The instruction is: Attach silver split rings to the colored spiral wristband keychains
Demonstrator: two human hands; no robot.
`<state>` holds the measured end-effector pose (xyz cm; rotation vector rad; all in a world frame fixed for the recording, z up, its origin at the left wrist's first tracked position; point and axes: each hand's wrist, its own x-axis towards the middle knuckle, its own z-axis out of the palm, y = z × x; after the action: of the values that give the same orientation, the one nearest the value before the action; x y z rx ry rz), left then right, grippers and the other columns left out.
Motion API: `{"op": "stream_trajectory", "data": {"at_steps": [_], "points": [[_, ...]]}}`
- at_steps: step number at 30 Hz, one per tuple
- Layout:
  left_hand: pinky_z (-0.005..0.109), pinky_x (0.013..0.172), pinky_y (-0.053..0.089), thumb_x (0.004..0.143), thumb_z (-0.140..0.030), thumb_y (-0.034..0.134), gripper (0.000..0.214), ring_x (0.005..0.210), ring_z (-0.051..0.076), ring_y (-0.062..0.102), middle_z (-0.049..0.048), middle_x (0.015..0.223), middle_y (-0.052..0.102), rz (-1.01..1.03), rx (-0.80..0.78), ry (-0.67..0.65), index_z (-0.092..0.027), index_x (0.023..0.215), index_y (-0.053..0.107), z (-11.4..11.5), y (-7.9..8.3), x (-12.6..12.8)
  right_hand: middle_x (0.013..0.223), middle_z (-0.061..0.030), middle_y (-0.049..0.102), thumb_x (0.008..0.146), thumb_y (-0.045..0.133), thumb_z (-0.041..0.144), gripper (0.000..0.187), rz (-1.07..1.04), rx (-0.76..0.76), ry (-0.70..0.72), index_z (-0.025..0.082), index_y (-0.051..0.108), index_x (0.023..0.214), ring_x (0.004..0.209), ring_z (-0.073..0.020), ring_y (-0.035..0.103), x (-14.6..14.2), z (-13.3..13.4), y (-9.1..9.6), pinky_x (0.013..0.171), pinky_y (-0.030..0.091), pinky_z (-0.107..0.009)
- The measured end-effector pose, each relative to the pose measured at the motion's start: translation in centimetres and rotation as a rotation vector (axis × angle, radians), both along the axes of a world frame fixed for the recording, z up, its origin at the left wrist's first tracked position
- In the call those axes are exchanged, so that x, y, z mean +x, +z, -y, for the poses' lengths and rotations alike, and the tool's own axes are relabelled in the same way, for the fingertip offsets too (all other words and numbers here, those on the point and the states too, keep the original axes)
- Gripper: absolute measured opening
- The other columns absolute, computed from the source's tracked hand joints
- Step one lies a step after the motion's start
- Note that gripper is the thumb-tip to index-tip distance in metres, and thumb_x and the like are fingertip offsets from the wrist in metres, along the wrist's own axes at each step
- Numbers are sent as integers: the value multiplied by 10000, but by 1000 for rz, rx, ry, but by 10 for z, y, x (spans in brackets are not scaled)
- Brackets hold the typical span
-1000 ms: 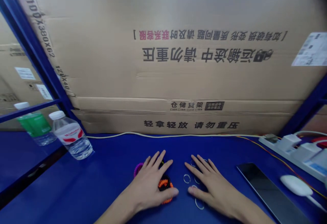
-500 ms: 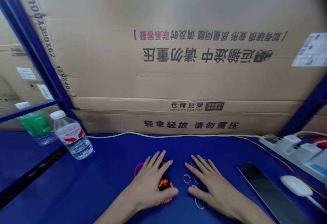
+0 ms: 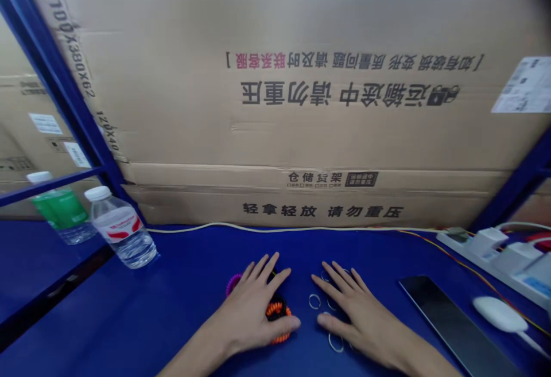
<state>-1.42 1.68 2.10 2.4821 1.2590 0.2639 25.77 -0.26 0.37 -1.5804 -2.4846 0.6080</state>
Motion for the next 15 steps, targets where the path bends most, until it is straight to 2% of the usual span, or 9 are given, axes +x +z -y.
{"op": "stream_trajectory", "data": {"at_steps": [3, 5, 8, 11, 15], "points": [[554, 1144, 182, 803, -723, 495, 797, 1435, 351, 137, 44, 1584, 138, 18, 24, 18, -341, 1473, 294, -1, 9, -1, 1584, 5, 156, 905, 391, 628, 622, -48, 15, -17, 401, 248, 1467, 1450, -300, 79, 0, 1, 1, 1158, 62, -573], [506, 1127, 254, 802, -678, 548, 705, 1414, 338, 217, 46, 1560, 232, 50, 60, 15, -326, 1400, 423, 0, 18, -2, 1573, -1, 220, 921, 378, 605, 588, -94, 75, -63, 378, 302, 1457, 1449, -283, 125, 1, 0, 2, 1162, 85, -563], [375, 1017, 394, 784, -517, 674, 365, 1233, 274, 452, 42, 1341, 504, 102, 105, -63, -264, 1045, 649, 3, 29, -2, 1480, -43, 425, 927, 407, 563, 494, -150, 213, -149, 308, 515, 1336, 1408, -274, 280, 2, -5, 3, 1165, 143, -545], [315, 884, 428, 774, -370, 704, 147, 988, 207, 539, 10, 1064, 595, 88, 121, -143, -238, 819, 656, 7, 31, 0, 1287, -74, 603, 935, 442, 487, 362, -215, 307, -169, 260, 659, 1116, 1272, -268, 471, 4, -9, 4, 1143, 245, -515], [310, 806, 402, 762, -247, 674, 28, 903, 190, 524, -10, 954, 597, 53, 147, -166, -237, 777, 653, 8, 24, 3, 1083, -70, 677, 942, 465, 402, 267, -305, 328, -114, 252, 674, 1015, 1080, -252, 576, 2, -8, 9, 999, 431, -436]]}}
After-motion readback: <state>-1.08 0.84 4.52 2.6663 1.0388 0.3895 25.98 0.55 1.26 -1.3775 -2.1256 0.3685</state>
